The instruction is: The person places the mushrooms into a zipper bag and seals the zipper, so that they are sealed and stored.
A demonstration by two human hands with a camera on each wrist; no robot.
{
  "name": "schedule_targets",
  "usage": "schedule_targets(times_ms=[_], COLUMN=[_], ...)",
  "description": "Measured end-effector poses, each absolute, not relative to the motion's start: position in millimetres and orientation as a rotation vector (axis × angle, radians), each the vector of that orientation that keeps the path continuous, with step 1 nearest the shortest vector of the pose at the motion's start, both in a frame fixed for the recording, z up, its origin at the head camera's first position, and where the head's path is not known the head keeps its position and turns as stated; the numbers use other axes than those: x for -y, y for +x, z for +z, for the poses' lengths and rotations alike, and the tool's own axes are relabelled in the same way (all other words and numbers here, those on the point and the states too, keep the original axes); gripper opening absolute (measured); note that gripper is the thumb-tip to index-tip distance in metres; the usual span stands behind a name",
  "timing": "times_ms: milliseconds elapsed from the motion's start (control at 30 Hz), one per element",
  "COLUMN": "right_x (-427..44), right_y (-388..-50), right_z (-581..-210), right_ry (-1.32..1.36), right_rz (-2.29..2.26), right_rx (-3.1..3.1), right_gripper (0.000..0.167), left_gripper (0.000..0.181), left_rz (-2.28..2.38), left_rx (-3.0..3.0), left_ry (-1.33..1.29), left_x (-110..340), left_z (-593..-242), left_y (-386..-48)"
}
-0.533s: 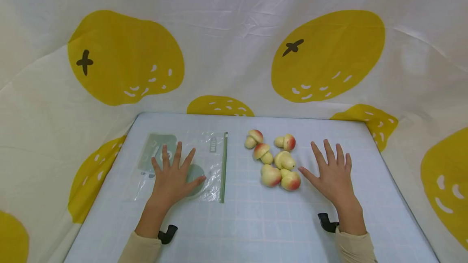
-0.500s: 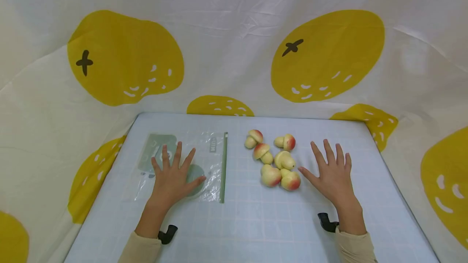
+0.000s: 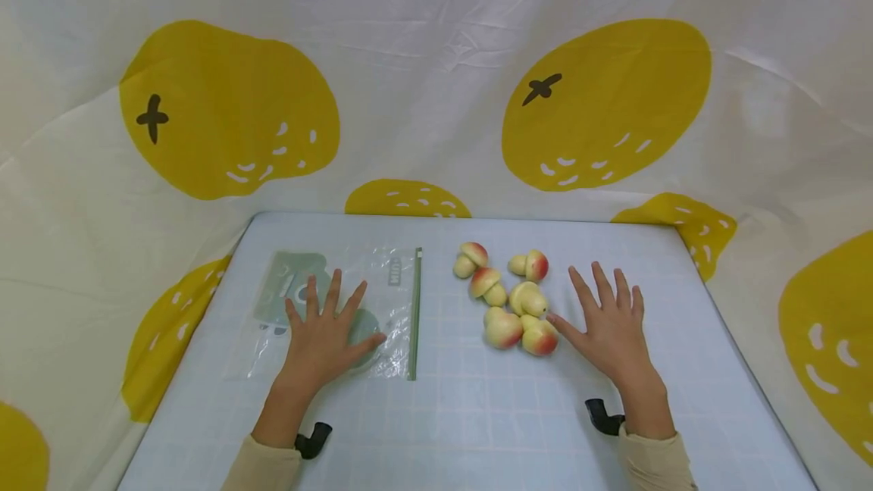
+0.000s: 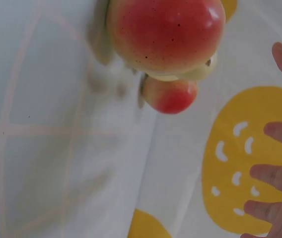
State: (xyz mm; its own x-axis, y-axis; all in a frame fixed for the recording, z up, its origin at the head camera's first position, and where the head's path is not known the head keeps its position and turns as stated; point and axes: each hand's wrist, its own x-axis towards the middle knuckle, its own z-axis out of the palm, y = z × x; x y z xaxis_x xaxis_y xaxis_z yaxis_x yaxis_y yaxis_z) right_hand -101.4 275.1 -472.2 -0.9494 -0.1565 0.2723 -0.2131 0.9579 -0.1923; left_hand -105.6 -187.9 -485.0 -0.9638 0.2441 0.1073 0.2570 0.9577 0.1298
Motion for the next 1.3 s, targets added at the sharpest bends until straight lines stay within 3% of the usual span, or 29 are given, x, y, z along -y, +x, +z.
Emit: schedule_targets(times_ms=[1300], right_x=[-168.0], right_y=[-112.9], right_z=[-479.6], right_ry=[0.761], right_rz=[0.313], right_rx=[2.757], right_gripper=[0.077], left_gripper=[0.100], left_rz=[-0.349], left_rx=[3.196], left_ry=[-0.463], left_x=[136.4], left_z=[-502.0], left_y=[-105.5])
